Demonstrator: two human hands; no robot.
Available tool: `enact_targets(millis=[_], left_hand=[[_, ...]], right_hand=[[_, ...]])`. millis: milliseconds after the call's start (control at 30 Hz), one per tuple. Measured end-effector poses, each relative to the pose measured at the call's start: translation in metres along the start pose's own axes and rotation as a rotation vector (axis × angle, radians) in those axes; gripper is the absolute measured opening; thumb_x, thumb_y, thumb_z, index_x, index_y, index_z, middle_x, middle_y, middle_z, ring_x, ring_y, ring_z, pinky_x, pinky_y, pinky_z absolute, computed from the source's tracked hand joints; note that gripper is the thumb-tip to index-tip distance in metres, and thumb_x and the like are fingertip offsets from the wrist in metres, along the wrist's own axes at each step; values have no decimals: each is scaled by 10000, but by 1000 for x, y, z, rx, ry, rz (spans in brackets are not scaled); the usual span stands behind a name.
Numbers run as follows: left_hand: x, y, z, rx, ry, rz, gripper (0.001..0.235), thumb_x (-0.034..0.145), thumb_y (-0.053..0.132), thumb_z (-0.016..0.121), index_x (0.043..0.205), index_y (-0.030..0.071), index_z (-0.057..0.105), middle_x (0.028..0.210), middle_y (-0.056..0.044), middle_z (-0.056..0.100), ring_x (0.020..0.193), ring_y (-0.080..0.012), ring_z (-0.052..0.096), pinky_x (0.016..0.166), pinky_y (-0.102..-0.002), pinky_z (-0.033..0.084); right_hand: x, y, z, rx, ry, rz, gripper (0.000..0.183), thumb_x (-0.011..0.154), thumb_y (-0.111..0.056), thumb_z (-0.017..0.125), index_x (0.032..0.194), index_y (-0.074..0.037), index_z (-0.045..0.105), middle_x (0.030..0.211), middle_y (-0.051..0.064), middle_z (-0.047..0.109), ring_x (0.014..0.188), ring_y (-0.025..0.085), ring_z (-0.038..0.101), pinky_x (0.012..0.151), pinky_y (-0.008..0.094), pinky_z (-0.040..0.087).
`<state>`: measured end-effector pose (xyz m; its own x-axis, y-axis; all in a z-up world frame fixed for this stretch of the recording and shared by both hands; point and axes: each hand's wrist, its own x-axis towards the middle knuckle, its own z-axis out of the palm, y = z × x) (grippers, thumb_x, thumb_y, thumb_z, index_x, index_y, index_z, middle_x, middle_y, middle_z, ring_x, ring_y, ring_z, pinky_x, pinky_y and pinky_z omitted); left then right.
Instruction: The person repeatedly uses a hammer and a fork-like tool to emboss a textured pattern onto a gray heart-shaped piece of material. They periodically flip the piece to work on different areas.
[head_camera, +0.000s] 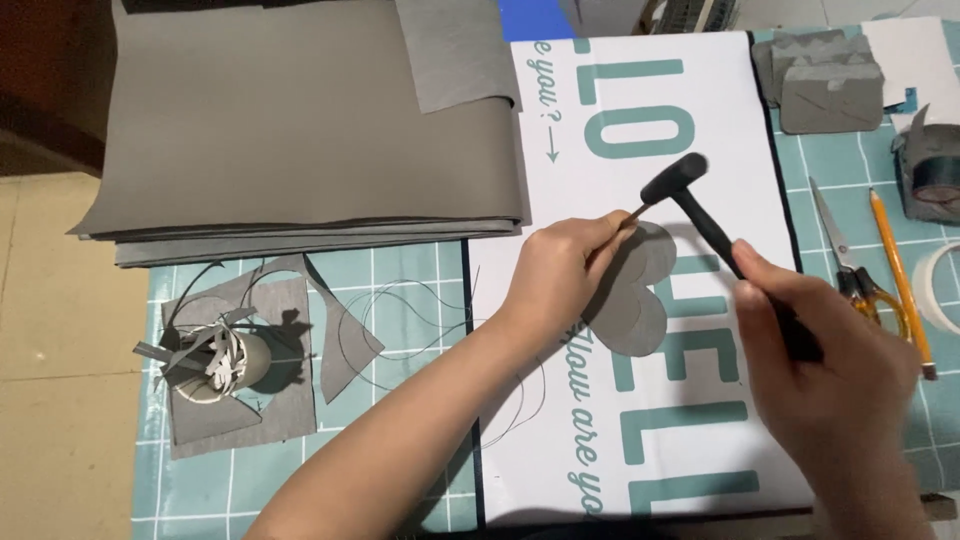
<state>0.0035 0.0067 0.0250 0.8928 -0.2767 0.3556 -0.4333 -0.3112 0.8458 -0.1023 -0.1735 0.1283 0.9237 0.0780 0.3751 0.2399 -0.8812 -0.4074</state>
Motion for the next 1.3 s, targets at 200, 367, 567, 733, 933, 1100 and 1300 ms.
enact_targets(millis=[200,367,567,733,933,1100,1300], left_hand=[[1,-3,0,35,-18,-20,159,1051,204,550,1040,129,689,650,-20,609,617,-186,540,618,-293,449],[2,-6,2,56,-7,8,175,1049,202,560,1065,108,706,667,-30,645,677,-225,599,662,-323,487],[-1,-11,9,48,9,-16,113,1039,184,598,1083,167,701,706,-18,621,823,-217,582,697,-309,499],[-1,-10,9,58,25,2,133,1027,180,625,1106,151,728,705,-31,625,828,-203,589,672,-318,517],[-1,-12,10,45,36,-10,111,1025,176,635,1085,155,725,703,-16,624,825,-186,588,682,-305,521],[2,-10,4,44,4,-49,136,1028,185,611,1101,151,721,727,-42,640,838,-210,596,699,-317,514],[3,-10,4,51,33,33,151,1035,180,613,1120,129,727,730,-41,658,816,-209,604,698,-315,523]], right_hand=[[-21,29,19,231,355,-52,208,1189,293,574,1383,365,595,1273,444,645,1008,377,603,867,390,451],[-20,21,16,62,251,26,240,1165,80,720,1388,167,740,858,146,601,624,158,408,647,303,369],[-25,17,13,-58,245,107,204,1179,24,750,1372,57,809,821,100,564,642,166,421,653,321,356],[-17,18,18,-25,267,-44,243,1136,70,625,1343,143,728,1179,222,735,882,263,637,767,356,474],[-11,8,15,-27,201,-4,274,1104,-78,691,1312,89,758,938,105,720,608,122,524,603,280,410],[-36,38,28,185,383,67,283,1213,139,566,1447,295,600,1433,428,632,1272,424,630,1113,424,485],[-7,2,9,-86,85,76,253,1100,-113,703,1292,33,779,722,76,624,535,160,469,539,310,379]])
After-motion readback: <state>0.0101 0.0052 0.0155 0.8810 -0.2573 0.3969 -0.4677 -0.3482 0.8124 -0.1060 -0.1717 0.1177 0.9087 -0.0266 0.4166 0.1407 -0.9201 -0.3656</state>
